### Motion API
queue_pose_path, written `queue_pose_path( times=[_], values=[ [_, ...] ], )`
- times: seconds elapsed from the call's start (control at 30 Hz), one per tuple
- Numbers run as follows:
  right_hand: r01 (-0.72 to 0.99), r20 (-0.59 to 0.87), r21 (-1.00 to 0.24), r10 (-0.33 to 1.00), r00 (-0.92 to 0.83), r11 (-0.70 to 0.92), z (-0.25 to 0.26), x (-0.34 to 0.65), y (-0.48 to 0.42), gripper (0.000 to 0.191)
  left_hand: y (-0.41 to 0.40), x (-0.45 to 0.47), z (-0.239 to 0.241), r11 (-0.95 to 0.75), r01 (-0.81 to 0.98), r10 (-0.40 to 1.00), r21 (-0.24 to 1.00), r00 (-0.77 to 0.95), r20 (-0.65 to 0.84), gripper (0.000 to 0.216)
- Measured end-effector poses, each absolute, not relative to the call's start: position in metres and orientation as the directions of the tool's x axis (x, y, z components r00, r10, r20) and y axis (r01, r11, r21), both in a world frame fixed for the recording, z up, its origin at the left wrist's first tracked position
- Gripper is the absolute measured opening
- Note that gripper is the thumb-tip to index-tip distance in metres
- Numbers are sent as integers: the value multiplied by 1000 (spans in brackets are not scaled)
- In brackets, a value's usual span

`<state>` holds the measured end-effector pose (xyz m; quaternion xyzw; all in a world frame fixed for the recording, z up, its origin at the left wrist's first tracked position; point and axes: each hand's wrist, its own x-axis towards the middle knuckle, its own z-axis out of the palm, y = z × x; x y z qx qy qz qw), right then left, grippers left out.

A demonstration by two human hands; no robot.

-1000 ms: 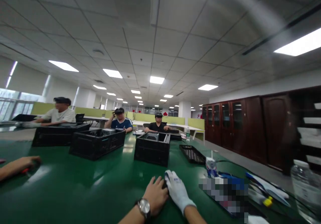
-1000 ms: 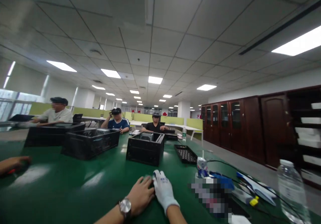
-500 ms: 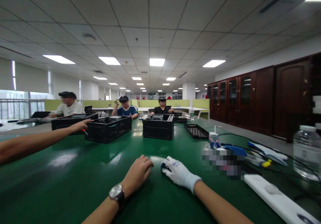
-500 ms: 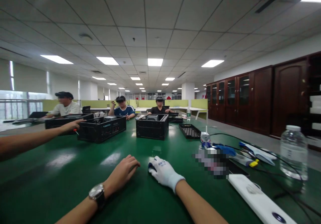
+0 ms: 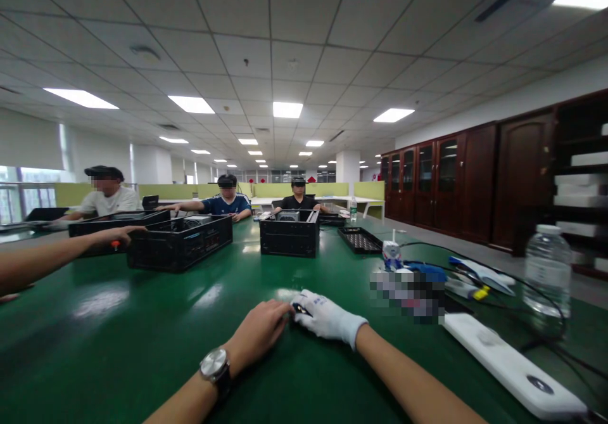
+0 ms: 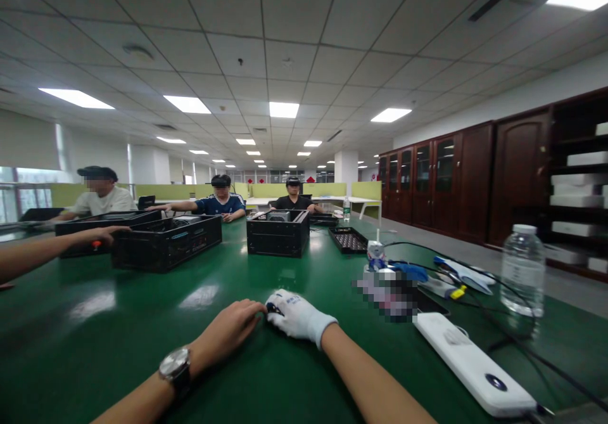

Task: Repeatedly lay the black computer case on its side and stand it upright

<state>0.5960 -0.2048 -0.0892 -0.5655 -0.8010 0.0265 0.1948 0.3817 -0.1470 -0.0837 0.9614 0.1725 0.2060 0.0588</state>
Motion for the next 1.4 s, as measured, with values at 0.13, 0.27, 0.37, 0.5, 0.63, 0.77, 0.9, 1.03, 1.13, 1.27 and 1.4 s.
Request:
queue_pose_path(
  times=[0.13,0.27,0.37,0.5,0.63,0.77,0.9,1.03,1.13,1.27,1.4],
  values=[
    [889,272,-265,914,-302,373,-84,594,-208,32,-149,380,-84,-935,315,353,163,873,336,27],
    [886,270,-276,915,-300,373,-83,594,-208,30,-153,382,-84,-938,315,345,144,887,306,26],
    [885,287,-288,915,-285,366,-85,597,-206,32,-157,384,-84,-942,309,335,130,896,291,24],
    [884,323,-312,914,-246,348,-89,603,-203,34,-161,386,-85,-949,299,315,100,906,282,23],
    [880,332,-328,914,-233,343,-93,605,-199,37,-162,387,-85,-956,287,293,65,915,277,22],
    [877,333,-332,913,-237,348,-96,606,-194,38,-161,387,-85,-962,270,272,47,923,273,19],
    [878,324,-335,916,-235,343,-98,608,-192,44,-161,386,-84,-961,273,272,35,921,279,20],
    [872,285,-352,927,-246,339,-96,606,-195,49,-162,385,-81,-960,280,269,-5,927,263,40],
    [883,239,-352,942,-236,310,-91,605,-198,55,-161,385,-80,-965,256,238,-49,943,230,45],
    [892,220,-341,948,-230,296,-90,605,-198,58,-158,384,-80,-967,247,227,-57,945,237,44],
    [912,213,-328,960,-181,245,-99,611,-193,61,-158,383,-80,-977,211,192,-43,945,264,33]
  ],
)
